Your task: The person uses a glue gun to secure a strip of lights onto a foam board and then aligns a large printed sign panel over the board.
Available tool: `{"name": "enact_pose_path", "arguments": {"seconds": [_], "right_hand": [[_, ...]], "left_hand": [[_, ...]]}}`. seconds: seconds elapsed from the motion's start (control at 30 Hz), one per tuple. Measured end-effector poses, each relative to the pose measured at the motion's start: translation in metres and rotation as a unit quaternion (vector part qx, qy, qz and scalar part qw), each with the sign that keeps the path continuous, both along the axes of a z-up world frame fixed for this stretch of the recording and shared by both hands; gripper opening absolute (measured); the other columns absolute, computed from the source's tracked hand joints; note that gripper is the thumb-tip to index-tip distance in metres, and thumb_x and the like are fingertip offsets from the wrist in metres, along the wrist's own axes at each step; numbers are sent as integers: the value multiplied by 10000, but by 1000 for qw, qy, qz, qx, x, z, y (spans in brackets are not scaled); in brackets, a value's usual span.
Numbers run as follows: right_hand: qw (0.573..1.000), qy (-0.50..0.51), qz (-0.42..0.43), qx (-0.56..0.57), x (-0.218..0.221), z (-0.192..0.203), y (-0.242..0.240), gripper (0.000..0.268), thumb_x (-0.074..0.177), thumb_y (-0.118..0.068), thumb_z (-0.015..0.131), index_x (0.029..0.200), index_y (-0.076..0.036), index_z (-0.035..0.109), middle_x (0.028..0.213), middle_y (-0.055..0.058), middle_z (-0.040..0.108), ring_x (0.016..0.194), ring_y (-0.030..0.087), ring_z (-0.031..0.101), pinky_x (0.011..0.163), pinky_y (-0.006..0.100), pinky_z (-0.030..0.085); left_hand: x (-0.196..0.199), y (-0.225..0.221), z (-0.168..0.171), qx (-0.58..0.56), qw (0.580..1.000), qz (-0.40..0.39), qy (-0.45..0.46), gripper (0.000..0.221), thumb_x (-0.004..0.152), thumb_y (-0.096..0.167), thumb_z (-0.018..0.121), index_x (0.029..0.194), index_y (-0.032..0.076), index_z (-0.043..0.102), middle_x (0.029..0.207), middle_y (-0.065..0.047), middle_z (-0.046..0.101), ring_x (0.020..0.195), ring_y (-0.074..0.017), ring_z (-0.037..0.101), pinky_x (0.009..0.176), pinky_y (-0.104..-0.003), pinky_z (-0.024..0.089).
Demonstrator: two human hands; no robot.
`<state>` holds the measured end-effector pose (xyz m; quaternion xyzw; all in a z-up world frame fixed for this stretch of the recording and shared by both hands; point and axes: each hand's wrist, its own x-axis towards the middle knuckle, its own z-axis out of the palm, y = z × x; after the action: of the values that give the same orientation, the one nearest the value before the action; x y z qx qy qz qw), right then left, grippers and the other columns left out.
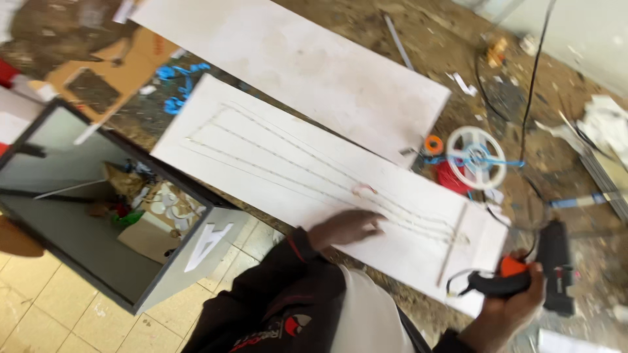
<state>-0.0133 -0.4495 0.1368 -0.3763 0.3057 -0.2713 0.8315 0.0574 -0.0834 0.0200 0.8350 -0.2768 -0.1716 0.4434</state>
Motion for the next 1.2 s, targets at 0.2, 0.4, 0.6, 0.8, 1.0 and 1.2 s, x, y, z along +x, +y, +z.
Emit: {"name": "enact_pose_path", "arguments": {"seconds": [0.2,0.4,0.6,0.8,1.0,1.2], "right_hand": [[973,44,-181,-140,-20,-35,-98,310,981,-202,941,1261,-200,808,1150,7,901,1129,119,870,1122,335,744],[988,-12,-129,-84,-49,-78,-105,679,876,-442,979,1435,-124,762,1324,37,867,1341,221,826,1125,340,706],[997,-29,-63,-19,-52,-144,-121,208,1060,-277,865,1175,-111,819,1082,38,813,1006,131,823,923,246,739],[994,-71,-50,65,-43,-108,-112,552,1017,-277,821,1506,-41,722,1237,151,834,999,296,768,873,403,645],[990,-78,13,117,-26,-108,-127,609,1021,-215,843,1580,-47,666,1329,241,822,1078,357,826,954,472,695],[999,-23,40,2,11,-125,-177,521,1147,-462,634,1517,-98,674,1066,113,849,896,218,804,784,389,648]], "left_hand": [[-8,73,30,-10,995,61,82,477,1135,265,648,1581,100,608,1347,-138,822,1217,-264,806,1043,-413,657],[-22,117,21,2,914,344,215,384,1106,422,549,915,166,761,782,36,774,692,-91,746,721,-270,660],[-80,251,-98,-39,744,662,-83,611,1062,137,979,1455,-84,566,1134,-293,677,1070,-406,692,953,-477,593],[-87,192,64,-34,711,679,178,835,1157,500,661,1751,-13,379,1743,-186,372,1450,-312,568,1051,-456,478],[-64,151,98,-25,692,686,224,788,1142,464,587,1757,33,350,1804,-213,374,1639,-380,390,1262,-499,371],[-66,165,89,139,764,619,120,720,951,-378,490,1596,-65,560,1701,-304,481,1500,-529,488,1154,-558,552]]}}
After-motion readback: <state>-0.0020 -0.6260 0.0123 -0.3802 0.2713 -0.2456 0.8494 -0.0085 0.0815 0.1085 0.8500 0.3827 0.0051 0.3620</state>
